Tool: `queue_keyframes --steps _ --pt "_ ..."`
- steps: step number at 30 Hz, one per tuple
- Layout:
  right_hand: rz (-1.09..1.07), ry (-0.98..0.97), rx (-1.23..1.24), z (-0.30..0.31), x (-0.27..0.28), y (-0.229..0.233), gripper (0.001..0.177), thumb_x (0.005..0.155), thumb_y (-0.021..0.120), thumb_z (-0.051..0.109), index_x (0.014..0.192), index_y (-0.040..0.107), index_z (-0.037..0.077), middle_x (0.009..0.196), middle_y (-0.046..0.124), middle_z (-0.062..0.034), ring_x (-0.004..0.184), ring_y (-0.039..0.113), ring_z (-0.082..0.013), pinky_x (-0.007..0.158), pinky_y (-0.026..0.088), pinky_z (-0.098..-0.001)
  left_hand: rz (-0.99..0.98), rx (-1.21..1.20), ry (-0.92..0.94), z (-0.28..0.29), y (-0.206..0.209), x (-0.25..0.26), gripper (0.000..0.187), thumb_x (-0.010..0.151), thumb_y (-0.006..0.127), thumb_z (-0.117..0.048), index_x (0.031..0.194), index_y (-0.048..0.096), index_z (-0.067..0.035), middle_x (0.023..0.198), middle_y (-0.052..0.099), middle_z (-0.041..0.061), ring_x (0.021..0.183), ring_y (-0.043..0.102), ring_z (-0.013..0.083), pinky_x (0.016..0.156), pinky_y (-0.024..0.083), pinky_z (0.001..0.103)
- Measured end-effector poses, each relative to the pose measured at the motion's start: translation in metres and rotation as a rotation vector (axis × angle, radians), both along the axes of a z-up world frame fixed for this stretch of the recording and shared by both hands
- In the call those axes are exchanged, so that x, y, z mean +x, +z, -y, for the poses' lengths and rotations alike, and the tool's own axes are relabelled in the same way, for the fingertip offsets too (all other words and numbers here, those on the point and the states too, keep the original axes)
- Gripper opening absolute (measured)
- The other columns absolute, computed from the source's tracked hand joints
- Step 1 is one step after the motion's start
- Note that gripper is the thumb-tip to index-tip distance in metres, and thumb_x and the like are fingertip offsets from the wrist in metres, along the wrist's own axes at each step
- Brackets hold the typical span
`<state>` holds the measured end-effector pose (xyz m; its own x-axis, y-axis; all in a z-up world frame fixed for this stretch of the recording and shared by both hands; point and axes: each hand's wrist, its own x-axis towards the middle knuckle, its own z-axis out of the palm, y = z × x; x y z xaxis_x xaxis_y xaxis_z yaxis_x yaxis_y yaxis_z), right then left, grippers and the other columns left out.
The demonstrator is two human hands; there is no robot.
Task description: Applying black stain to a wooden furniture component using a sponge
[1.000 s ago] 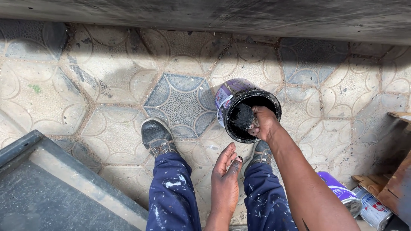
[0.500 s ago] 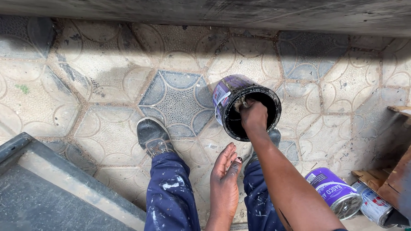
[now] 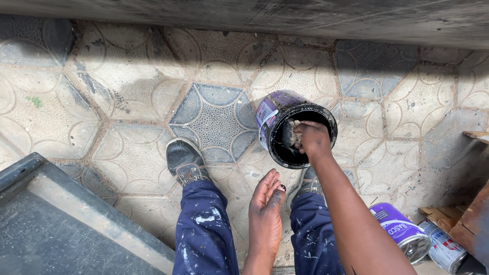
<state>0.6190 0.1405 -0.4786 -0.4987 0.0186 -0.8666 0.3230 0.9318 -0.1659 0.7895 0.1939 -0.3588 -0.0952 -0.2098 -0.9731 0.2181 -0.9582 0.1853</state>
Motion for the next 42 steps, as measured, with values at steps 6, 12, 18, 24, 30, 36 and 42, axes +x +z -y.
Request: queue_keyframes --steps 6,12,18,24,30,36,42 --pt "0.196 -0.194 -0.076 -0.021 -0.013 -0.005 0.036 0.083 0.062 0.0 0.116 0.056 0.012 0.077 0.059 -0.0106 0.048 0.053 -0.0218 0.035 0.03 -0.0254 -0.01 -0.038 -0.008 0.0 0.001 0.001 0.058 0.09 0.061 -0.02 0.146 0.058 -0.01 0.15 0.063 0.012 0.139 0.061 0.0221 0.115 0.046 0.034" --pt "0.269 -0.003 -0.011 -0.033 -0.015 -0.018 0.017 0.075 0.06 0.001 0.088 0.064 0.01 0.072 0.051 -0.0046 0.053 0.042 -0.0145 0.038 0.034 -0.0247 -0.009 -0.03 0.008 0.001 0.002 0.003 0.057 0.091 0.062 -0.019 0.147 0.058 -0.01 0.15 0.063 0.012 0.141 0.06 0.0238 0.116 0.047 0.035" --pt "0.312 0.124 0.042 -0.032 -0.029 -0.002 0.014 0.068 0.058 0.01 0.074 0.058 0.023 0.066 0.051 0.0091 0.055 0.04 -0.0046 0.045 0.025 -0.0242 -0.006 -0.007 0.045 0.001 0.0 0.004 0.055 0.091 0.06 -0.016 0.145 0.059 -0.01 0.15 0.063 0.014 0.141 0.059 0.0246 0.115 0.049 0.035" --pt "0.202 0.178 0.043 -0.01 -0.01 0.037 0.015 0.091 0.068 0.014 0.085 0.054 0.016 0.07 0.067 -0.016 0.047 0.045 -0.0158 0.039 0.024 -0.0246 0.003 0.008 0.009 0.006 0.003 0.004 0.057 0.091 0.06 -0.019 0.147 0.058 -0.011 0.152 0.062 0.012 0.142 0.059 0.0239 0.116 0.047 0.036" --pt "0.016 0.57 0.105 -0.006 0.02 0.045 0.035 0.086 0.067 0.033 0.11 0.069 0.008 0.096 0.067 -0.003 0.09 0.058 -0.0175 0.084 0.043 -0.0324 0.023 0.028 0.079 -0.002 -0.004 0.003 0.056 0.091 0.061 -0.016 0.146 0.057 -0.008 0.152 0.061 0.014 0.141 0.059 0.0248 0.115 0.05 0.037" --pt "0.118 0.341 0.09 -0.005 0.021 0.054 0.068 0.079 0.072 0.027 0.141 0.059 0.002 0.133 0.069 -0.0118 0.119 0.064 -0.0209 0.104 0.045 -0.0319 0.106 0.026 0.098 0.0 -0.002 0.0 0.054 0.089 0.064 -0.015 0.143 0.061 -0.007 0.148 0.066 0.011 0.14 0.061 0.0208 0.115 0.049 0.034" --pt "0.166 0.078 -0.188 -0.044 -0.001 0.033 0.003 0.084 0.069 0.013 0.087 0.071 0.014 0.073 0.068 0.0001 0.059 0.054 -0.0092 0.054 0.035 -0.0237 0.292 0.088 0.13 0.004 -0.007 0.004 0.038 0.093 0.06 -0.012 0.129 0.072 -0.011 0.133 0.076 0.005 0.125 0.069 0.0139 0.099 0.053 0.034"
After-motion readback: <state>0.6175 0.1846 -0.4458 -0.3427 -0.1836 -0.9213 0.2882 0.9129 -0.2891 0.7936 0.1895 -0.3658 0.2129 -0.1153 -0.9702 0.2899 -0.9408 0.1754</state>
